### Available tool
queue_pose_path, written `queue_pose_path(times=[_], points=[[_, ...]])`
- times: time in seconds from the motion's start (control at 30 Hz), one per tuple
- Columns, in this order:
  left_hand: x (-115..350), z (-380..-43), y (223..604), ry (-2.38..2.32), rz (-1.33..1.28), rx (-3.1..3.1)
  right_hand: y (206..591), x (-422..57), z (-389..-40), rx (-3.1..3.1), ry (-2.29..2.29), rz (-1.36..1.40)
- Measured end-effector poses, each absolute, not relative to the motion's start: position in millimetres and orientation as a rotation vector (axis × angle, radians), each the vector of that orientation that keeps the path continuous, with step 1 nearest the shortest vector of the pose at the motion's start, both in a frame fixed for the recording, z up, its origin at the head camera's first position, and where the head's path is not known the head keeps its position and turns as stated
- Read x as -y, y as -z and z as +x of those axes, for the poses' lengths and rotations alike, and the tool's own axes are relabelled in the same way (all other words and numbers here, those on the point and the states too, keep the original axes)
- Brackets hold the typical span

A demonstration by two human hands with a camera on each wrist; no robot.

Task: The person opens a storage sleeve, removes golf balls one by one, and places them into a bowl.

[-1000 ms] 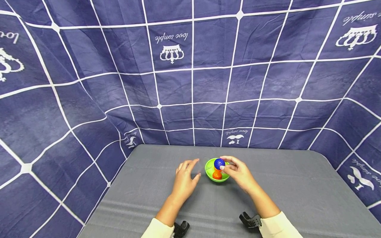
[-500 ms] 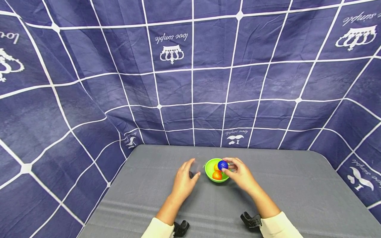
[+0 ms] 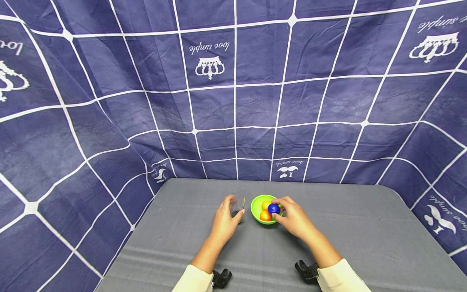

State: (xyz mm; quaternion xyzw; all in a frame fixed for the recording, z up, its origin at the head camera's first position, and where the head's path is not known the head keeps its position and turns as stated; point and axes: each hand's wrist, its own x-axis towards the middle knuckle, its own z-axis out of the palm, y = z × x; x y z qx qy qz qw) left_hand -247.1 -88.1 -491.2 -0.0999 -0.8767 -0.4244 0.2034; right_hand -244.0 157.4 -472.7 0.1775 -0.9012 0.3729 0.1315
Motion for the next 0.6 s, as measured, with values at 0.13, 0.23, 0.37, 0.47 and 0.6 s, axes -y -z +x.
queue_pose_path(times=[0.13,0.23,0.37,0.47,0.6], points=[[87.9,-247.6,491.4,1.260,-0.262,2.458,473.8,-154.8,-243.6,2.626,-0.924,0.549],[87.9,-248.6,492.7,1.286,-0.245,2.471,474.0,-153.8,-244.5,2.640,-0.800,0.570],[88.0,-250.3,494.7,1.296,-0.245,2.484,472.2,-153.6,-246.2,2.668,-0.721,0.585],[88.1,-251.8,496.0,1.311,-0.251,2.487,470.2,-153.6,-247.9,2.693,-0.691,0.588],[88.0,-253.4,497.9,1.349,-0.247,2.484,468.9,-153.9,-250.8,2.711,-0.642,0.601]])
